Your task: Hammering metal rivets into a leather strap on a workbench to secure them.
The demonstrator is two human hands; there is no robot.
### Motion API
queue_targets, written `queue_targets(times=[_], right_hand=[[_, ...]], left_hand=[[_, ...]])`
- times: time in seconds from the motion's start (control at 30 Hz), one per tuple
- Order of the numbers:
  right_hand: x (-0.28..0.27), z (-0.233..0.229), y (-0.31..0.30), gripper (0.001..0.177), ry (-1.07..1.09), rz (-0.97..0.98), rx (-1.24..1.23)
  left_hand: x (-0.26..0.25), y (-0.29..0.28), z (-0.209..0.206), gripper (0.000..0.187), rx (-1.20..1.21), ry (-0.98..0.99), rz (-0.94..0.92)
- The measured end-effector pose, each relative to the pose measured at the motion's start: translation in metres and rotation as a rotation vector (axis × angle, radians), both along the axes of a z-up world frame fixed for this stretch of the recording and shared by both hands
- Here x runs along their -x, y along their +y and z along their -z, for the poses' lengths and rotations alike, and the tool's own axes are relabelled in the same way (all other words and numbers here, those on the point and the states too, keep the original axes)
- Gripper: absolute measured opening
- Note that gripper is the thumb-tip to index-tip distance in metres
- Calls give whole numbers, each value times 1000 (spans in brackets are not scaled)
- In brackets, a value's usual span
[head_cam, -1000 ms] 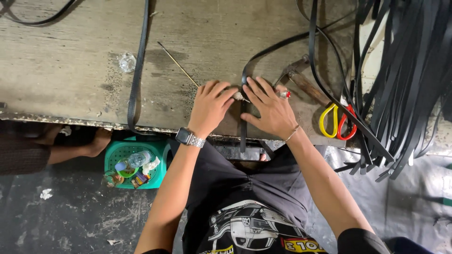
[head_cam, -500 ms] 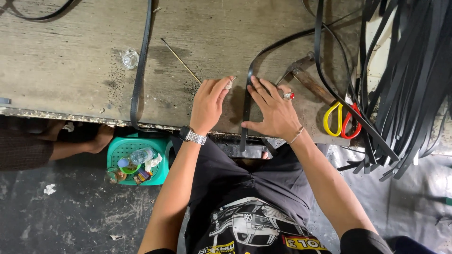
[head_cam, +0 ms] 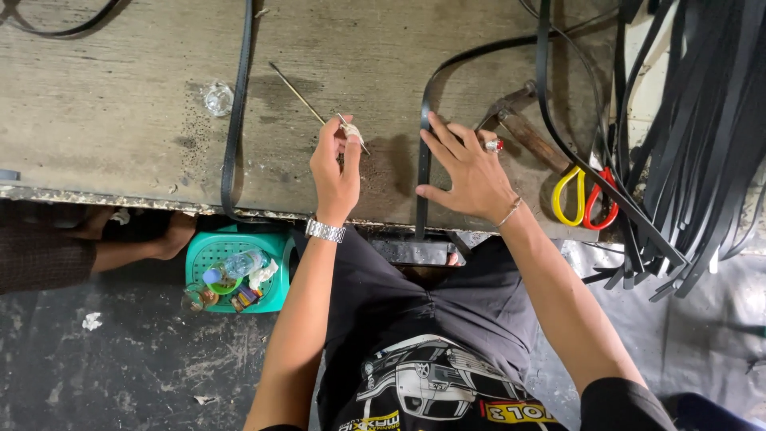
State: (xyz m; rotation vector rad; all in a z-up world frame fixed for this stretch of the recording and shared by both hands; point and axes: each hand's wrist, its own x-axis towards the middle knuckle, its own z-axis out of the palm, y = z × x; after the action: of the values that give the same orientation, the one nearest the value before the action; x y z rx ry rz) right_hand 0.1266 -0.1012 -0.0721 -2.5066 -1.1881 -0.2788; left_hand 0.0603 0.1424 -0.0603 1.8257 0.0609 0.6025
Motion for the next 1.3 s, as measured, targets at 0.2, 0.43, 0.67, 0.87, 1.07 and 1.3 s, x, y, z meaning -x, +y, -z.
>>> queue_targets(times=[0.2,0.43,0.67,0.87,1.07,1.3], right_hand=[[12,-5,-1,95,-50,0,10],[24,-7,-1,94,-33,29,-7],[29,-24,3,80,-72,7,-62],[30,-27,4,90,-14,4,-61],[26,-27,4,101,130,10,-4],[13,-26,3,100,157,-35,29]], left_hand=[[-1,1,0,30,67,4,-20],[-3,4,9,28,153,-10,85],[-3,2,5,29,94,14,73],[-3,1,2,25,63,7,82],[-4,-1,-4,26,23,14,110],[-5,-9,7,34,88,9,225]])
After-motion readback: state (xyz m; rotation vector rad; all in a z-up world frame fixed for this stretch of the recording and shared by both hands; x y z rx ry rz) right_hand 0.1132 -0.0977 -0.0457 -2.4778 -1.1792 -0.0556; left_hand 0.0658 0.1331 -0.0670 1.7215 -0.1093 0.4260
